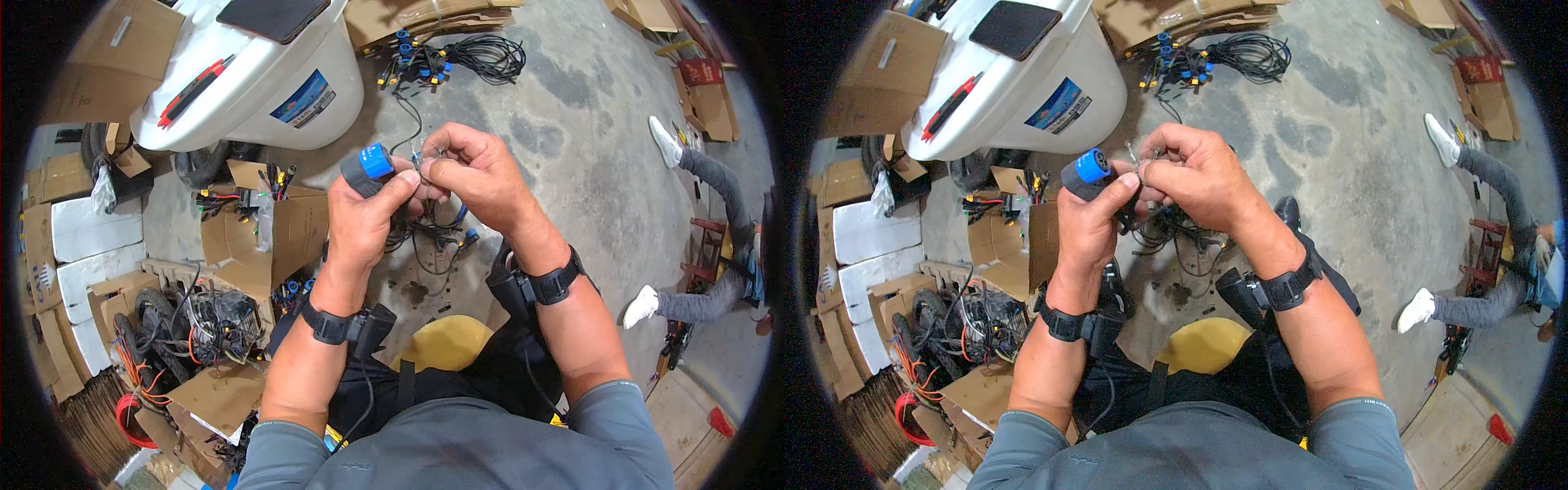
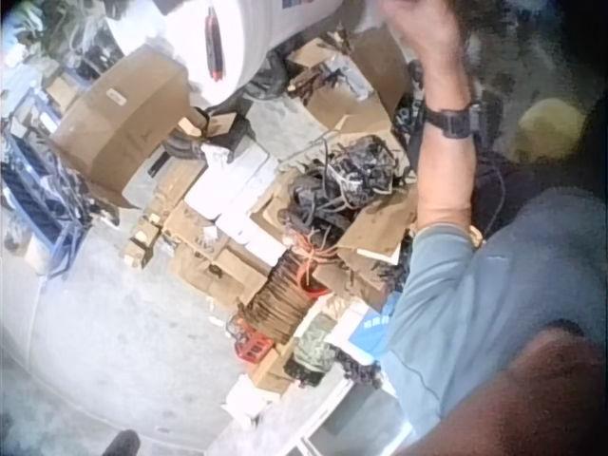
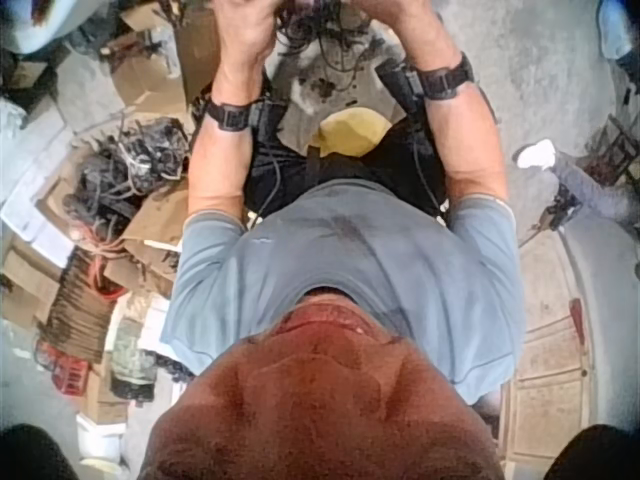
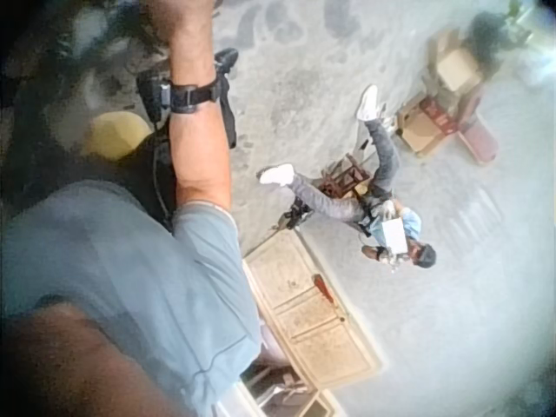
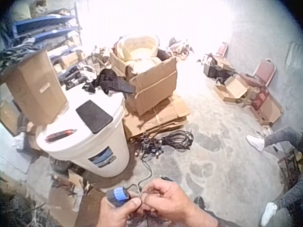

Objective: The recorder is assembling or repairing electrical wiring by connecting various components and wires.

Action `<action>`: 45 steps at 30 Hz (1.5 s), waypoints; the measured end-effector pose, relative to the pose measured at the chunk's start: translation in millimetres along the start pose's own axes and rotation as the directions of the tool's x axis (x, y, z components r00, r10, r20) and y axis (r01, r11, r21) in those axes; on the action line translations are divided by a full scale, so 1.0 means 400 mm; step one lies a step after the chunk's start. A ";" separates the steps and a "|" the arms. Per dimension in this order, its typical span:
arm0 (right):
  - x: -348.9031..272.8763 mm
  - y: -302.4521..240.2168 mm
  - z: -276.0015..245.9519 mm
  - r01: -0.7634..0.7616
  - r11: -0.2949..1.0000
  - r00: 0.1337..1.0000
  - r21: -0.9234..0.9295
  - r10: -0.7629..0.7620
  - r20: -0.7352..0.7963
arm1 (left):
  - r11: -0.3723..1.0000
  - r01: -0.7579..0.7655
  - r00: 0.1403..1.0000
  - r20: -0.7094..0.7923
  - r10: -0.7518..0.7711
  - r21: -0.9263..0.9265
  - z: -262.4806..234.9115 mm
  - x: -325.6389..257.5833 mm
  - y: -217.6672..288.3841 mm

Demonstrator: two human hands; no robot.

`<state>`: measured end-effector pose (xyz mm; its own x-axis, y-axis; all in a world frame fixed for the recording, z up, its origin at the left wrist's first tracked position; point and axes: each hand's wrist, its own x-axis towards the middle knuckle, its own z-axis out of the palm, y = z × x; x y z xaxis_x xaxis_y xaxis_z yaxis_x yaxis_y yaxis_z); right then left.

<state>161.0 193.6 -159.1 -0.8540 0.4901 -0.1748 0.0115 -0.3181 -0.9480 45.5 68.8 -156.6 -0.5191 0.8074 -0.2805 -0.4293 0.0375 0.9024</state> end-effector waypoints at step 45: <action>0.004 -0.017 0.016 -0.058 0.998 0.997 0.029 0.060 -0.055 | 0.990 -0.138 0.982 -0.129 0.138 0.006 -0.012 0.005 0.005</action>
<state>156.1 191.5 -151.2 -0.8218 0.5141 -0.2456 0.0460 -0.3698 -0.9280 40.3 67.6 -156.9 -0.6643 0.7220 -0.1935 -0.3491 -0.0707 0.9344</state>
